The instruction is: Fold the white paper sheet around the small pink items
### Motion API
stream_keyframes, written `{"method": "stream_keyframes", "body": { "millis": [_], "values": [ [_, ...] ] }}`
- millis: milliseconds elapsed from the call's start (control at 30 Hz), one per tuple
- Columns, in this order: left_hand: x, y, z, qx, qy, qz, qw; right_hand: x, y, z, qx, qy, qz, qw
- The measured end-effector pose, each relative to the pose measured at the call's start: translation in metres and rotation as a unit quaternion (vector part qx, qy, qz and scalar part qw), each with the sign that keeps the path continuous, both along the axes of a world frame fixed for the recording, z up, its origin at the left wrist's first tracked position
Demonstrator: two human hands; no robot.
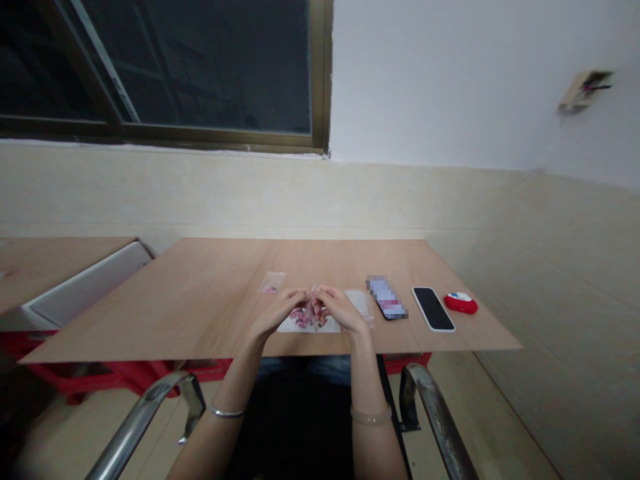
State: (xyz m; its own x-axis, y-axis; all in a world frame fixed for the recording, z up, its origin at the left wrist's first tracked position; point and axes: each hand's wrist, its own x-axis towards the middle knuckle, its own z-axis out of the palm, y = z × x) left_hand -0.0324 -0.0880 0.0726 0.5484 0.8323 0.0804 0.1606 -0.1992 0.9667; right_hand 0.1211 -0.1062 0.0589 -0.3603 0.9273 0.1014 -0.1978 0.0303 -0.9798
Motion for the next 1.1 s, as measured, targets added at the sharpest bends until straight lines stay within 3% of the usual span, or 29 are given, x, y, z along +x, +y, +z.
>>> {"method": "stream_keyframes", "body": {
  "millis": [267,467,633,900,1100],
  "values": [
    [0.003,-0.01,0.012,0.06,0.018,0.039,0.997,-0.006,-0.001,0.002,-0.015,-0.05,-0.016,0.998],
    [0.006,-0.003,0.001,-0.001,-0.007,-0.035,0.999,-0.006,0.001,-0.001,-0.011,-0.049,0.007,0.999],
    [0.002,0.002,-0.007,-0.013,-0.014,0.003,1.0,-0.005,-0.003,0.005,-0.001,-0.036,0.009,0.999],
    [0.003,-0.002,0.003,0.004,-0.034,0.009,0.999,-0.001,0.0,0.0,-0.005,-0.023,0.01,1.0],
    [0.006,0.001,-0.001,-0.013,-0.029,0.033,0.999,-0.007,-0.003,0.004,0.017,-0.078,-0.063,0.995]
  ]
}}
